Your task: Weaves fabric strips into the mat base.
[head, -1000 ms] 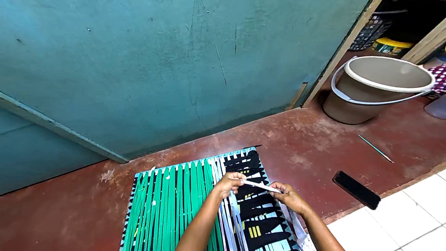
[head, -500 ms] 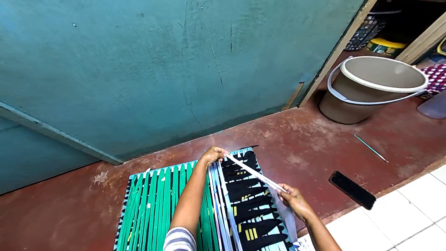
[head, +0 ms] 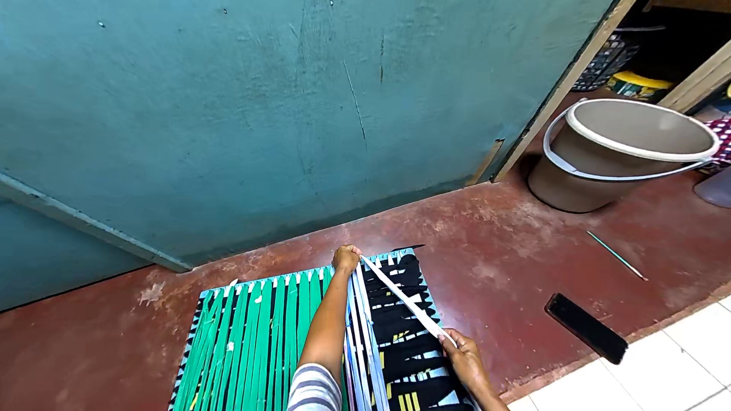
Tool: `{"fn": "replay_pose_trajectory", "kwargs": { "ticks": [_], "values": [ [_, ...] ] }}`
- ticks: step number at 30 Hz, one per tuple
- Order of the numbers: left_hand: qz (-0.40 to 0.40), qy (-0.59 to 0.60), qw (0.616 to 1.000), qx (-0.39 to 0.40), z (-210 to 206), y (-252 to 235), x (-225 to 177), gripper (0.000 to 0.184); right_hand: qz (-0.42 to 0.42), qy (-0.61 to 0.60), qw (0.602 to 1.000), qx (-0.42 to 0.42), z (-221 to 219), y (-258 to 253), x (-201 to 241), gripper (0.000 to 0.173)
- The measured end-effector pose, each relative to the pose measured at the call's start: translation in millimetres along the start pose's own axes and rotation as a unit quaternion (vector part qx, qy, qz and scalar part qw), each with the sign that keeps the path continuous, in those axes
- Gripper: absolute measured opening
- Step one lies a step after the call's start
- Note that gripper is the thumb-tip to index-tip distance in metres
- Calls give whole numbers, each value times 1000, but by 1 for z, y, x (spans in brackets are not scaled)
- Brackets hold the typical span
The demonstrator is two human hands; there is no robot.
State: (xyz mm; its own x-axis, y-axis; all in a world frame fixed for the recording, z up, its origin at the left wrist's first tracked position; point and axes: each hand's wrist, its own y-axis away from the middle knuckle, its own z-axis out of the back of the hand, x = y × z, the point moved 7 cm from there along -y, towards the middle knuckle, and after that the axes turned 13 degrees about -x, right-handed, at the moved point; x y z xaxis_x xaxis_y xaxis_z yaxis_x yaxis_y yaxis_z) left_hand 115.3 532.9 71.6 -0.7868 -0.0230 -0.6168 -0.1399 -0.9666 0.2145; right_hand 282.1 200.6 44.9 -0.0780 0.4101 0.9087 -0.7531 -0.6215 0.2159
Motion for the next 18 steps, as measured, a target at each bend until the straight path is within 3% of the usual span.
{"fn": "replay_pose_trajectory", "kwargs": {
  "ticks": [11, 18],
  "values": [
    [-3, -102, 995, 13, -12, -6, 4, 22, 44, 64, 996, 52, -20, 21, 4, 16],
    [12, -135, 991, 10, -13, -4, 1, 28, 129, 103, 973, 163, -39, 57, 21, 22]
  ]
}}
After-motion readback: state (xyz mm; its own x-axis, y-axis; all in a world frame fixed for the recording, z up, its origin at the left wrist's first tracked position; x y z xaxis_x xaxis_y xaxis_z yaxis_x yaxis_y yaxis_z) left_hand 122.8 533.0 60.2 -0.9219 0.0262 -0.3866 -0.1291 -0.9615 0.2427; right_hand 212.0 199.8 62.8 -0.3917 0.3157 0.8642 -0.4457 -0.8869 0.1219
